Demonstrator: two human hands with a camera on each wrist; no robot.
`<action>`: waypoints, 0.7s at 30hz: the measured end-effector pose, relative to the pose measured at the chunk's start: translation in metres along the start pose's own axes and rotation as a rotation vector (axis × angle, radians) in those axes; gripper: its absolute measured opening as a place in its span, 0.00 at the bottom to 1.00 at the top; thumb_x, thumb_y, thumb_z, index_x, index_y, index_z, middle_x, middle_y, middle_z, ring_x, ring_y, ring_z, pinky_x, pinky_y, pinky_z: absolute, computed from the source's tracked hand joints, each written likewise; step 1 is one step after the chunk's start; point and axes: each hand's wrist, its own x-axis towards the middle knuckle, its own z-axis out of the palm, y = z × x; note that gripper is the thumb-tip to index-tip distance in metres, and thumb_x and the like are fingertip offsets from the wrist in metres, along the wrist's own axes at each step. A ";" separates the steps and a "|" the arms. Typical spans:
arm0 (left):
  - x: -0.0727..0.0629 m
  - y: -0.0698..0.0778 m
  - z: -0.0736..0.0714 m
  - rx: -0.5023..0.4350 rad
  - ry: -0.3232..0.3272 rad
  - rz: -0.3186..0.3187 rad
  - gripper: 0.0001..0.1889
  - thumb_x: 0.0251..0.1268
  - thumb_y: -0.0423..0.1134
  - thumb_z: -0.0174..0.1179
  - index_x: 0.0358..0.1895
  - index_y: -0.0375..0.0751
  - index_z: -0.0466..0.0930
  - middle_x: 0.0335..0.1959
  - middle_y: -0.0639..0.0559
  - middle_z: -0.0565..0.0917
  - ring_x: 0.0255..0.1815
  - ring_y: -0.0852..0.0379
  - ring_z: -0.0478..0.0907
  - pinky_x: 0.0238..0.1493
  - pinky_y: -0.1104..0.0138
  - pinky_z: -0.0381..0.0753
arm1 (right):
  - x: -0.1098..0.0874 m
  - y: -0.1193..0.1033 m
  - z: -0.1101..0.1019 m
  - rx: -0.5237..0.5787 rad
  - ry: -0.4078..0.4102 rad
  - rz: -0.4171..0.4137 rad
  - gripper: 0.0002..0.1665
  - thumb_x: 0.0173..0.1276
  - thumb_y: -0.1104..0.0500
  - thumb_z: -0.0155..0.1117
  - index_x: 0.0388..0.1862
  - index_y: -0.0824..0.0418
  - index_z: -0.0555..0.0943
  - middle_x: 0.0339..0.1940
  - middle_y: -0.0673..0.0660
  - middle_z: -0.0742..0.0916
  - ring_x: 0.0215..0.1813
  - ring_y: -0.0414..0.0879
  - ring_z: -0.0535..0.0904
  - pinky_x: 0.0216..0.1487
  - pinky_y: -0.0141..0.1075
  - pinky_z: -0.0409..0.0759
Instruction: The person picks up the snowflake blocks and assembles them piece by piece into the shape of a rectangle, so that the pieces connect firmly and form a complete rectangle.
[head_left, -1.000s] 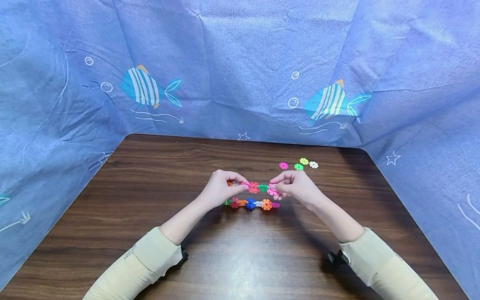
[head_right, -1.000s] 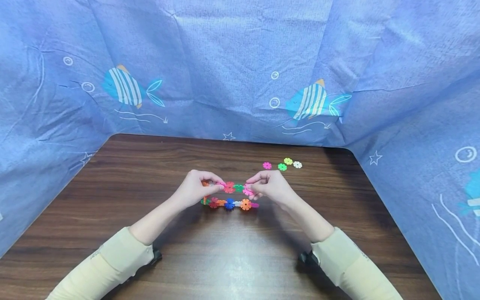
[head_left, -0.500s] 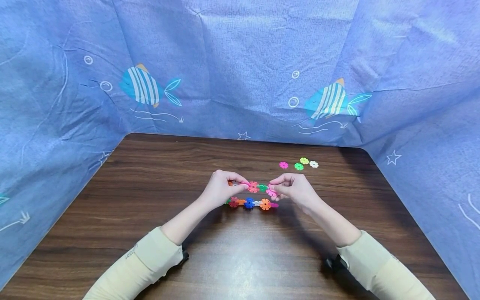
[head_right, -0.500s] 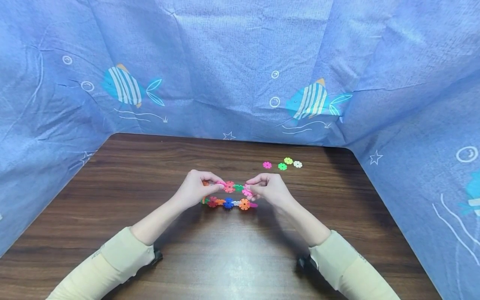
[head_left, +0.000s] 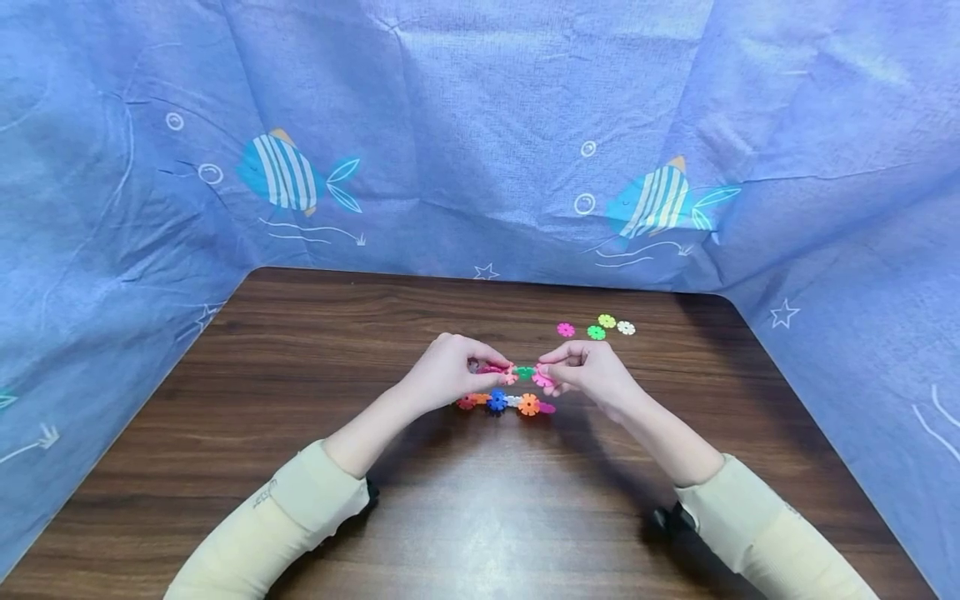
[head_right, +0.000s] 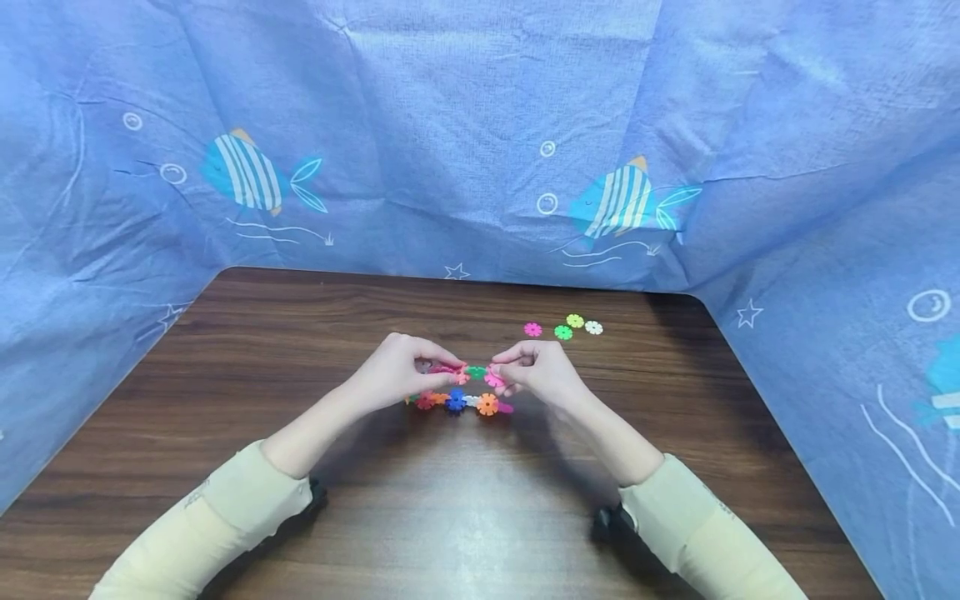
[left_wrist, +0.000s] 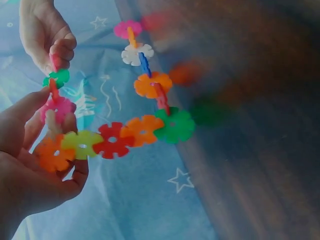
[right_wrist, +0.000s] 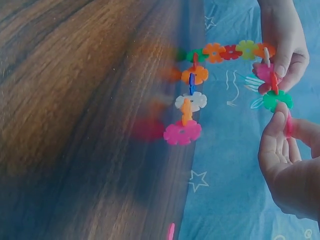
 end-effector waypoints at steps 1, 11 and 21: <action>0.001 0.001 0.000 0.041 0.001 0.016 0.10 0.55 0.48 0.68 0.40 0.53 0.88 0.27 0.64 0.86 0.13 0.66 0.68 0.18 0.72 0.68 | 0.000 0.000 0.000 -0.004 0.000 -0.002 0.16 0.63 0.68 0.62 0.47 0.78 0.77 0.27 0.55 0.88 0.26 0.43 0.84 0.36 0.41 0.84; 0.011 0.009 0.003 0.109 0.006 0.082 0.05 0.54 0.43 0.69 0.34 0.51 0.89 0.27 0.61 0.87 0.16 0.69 0.69 0.19 0.74 0.67 | 0.001 -0.003 0.002 0.007 -0.025 -0.023 0.17 0.61 0.68 0.64 0.46 0.78 0.77 0.28 0.54 0.88 0.25 0.41 0.83 0.35 0.40 0.83; 0.012 0.011 0.002 0.075 -0.010 0.150 0.03 0.56 0.41 0.67 0.31 0.47 0.89 0.26 0.59 0.87 0.20 0.70 0.74 0.23 0.76 0.72 | 0.001 -0.007 0.003 0.016 -0.046 0.022 0.16 0.63 0.69 0.60 0.48 0.78 0.76 0.27 0.55 0.87 0.27 0.43 0.83 0.34 0.39 0.83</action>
